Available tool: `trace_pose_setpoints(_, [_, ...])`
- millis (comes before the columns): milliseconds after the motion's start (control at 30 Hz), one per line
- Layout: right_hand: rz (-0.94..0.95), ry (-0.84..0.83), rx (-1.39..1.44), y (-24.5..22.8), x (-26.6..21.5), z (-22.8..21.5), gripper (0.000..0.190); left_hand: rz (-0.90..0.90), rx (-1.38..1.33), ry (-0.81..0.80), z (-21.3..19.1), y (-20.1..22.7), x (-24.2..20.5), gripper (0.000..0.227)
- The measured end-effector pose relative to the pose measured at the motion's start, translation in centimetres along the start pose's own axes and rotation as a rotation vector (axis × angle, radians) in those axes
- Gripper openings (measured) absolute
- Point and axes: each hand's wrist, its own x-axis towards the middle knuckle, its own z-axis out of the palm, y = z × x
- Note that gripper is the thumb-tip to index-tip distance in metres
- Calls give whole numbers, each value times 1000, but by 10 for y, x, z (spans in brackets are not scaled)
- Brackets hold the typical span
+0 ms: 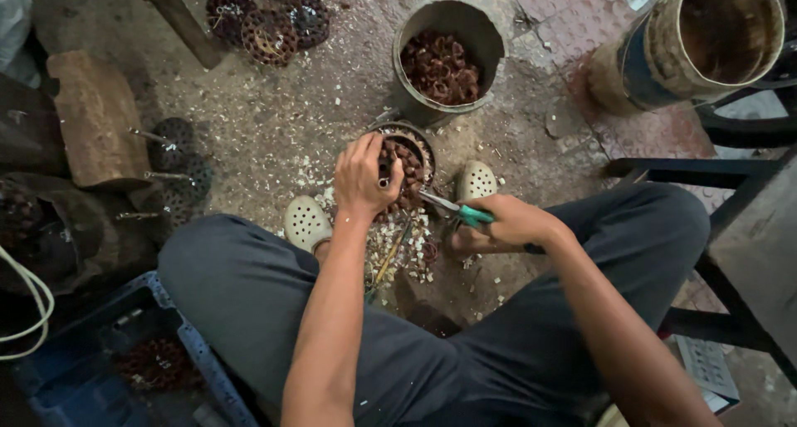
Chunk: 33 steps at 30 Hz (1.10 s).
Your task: The person sits on the floor and uses pliers to cut small copper pieces from a circular metal component. The cut pieces are dropped into a nearby bucket.
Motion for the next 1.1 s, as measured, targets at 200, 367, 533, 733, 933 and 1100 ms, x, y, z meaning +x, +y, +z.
trace_pose_setpoints(200, [-51, 32, -12, -11, 4, -4, 45, -6, 5, -16, 5, -6, 0, 52])
trace_pose_setpoints(367, [-17, 82, -54, -35, -2, 0, 55, -23, 27, -84, 15, -14, -1, 52])
trace_pose_setpoints(533, [70, 105, 260, -18, 11, 16, 47, -25, 49, -66, 10, -11, 1, 51])
trace_pose_setpoints(733, [179, -203, 1174, 47, 49, 67, 32, 11, -4, 7, -1, -1, -2, 50])
trace_pose_setpoints(933, [232, -181, 983, 39, 45, 76, 40, 54, -26, 50, -6, -3, -1, 49])
trace_pose_setpoints(1100, [70, 296, -242, -7, 16, 21, 78, 40, -15, 18, 1, -3, 1, 51])
